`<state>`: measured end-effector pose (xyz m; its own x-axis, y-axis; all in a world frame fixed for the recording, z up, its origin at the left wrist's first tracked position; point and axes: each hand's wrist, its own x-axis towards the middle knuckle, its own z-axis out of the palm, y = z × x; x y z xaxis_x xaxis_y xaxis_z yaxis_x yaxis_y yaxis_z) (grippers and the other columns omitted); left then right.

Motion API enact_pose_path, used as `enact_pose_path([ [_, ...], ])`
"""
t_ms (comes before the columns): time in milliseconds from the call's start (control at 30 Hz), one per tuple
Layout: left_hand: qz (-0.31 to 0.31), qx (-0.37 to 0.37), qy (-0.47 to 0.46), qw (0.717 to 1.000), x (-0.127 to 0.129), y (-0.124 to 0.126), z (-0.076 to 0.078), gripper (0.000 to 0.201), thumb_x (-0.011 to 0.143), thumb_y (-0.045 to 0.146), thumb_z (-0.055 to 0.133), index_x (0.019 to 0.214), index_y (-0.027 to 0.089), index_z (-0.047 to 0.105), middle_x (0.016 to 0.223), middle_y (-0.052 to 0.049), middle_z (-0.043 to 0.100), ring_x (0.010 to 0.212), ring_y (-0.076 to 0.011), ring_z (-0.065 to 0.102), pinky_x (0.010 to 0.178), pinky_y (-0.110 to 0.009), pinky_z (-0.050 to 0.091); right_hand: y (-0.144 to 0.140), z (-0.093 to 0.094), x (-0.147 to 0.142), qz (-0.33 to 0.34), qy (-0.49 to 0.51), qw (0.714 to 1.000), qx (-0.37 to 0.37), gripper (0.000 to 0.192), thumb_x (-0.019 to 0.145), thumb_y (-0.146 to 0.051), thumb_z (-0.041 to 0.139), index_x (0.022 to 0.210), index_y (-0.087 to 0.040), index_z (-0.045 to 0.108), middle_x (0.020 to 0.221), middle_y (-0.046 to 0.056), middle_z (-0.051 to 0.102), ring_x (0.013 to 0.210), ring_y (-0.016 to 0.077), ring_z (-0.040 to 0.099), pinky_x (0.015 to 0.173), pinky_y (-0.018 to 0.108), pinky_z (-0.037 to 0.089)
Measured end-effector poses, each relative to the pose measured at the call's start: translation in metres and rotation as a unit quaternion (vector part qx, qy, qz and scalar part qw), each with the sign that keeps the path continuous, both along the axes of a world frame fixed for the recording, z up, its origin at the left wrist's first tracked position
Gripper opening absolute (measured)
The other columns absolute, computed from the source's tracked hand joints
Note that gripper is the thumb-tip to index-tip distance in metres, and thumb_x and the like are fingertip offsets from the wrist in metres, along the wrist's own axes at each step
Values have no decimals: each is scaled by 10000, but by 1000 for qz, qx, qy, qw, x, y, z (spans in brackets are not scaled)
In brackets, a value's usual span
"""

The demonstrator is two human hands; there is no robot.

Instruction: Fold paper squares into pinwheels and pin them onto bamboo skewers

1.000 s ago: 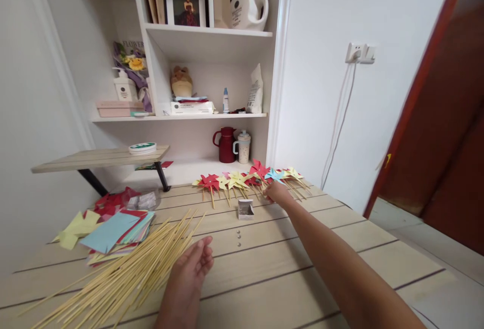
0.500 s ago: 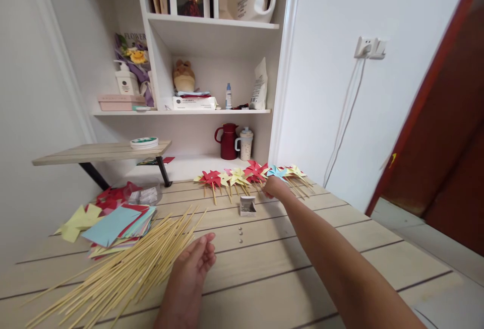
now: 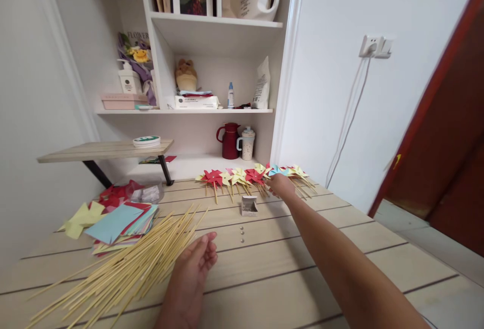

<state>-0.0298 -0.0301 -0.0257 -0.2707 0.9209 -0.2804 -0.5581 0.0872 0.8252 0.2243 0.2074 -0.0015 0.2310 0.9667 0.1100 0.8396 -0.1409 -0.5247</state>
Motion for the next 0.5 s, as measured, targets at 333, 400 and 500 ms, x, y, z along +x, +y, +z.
enact_pose_path([
  [333,-2,19,-10,1000,-2,2,-6,150,773,169,760,894,84,777,722,-67,667,651,-109,605,655,-218,526,-47,12,-23,55,304,937,160,438,929,-543,484,773,-155,613,542,0,547,470,134,507,454,253,400],
  [400,-11,32,-9,999,-1,2,-8,182,763,203,772,902,86,778,719,-61,663,654,-108,604,664,-222,516,-67,10,-37,97,355,913,174,457,874,-608,511,730,-180,582,500,-25,494,423,114,424,418,247,342],
  [500,-14,39,-6,999,-1,1,-10,246,718,264,811,891,92,779,713,-51,657,647,-103,592,671,-228,497,-99,4,-58,157,406,885,163,450,814,-630,571,755,-185,598,495,-44,450,417,102,369,401,236,292],
])
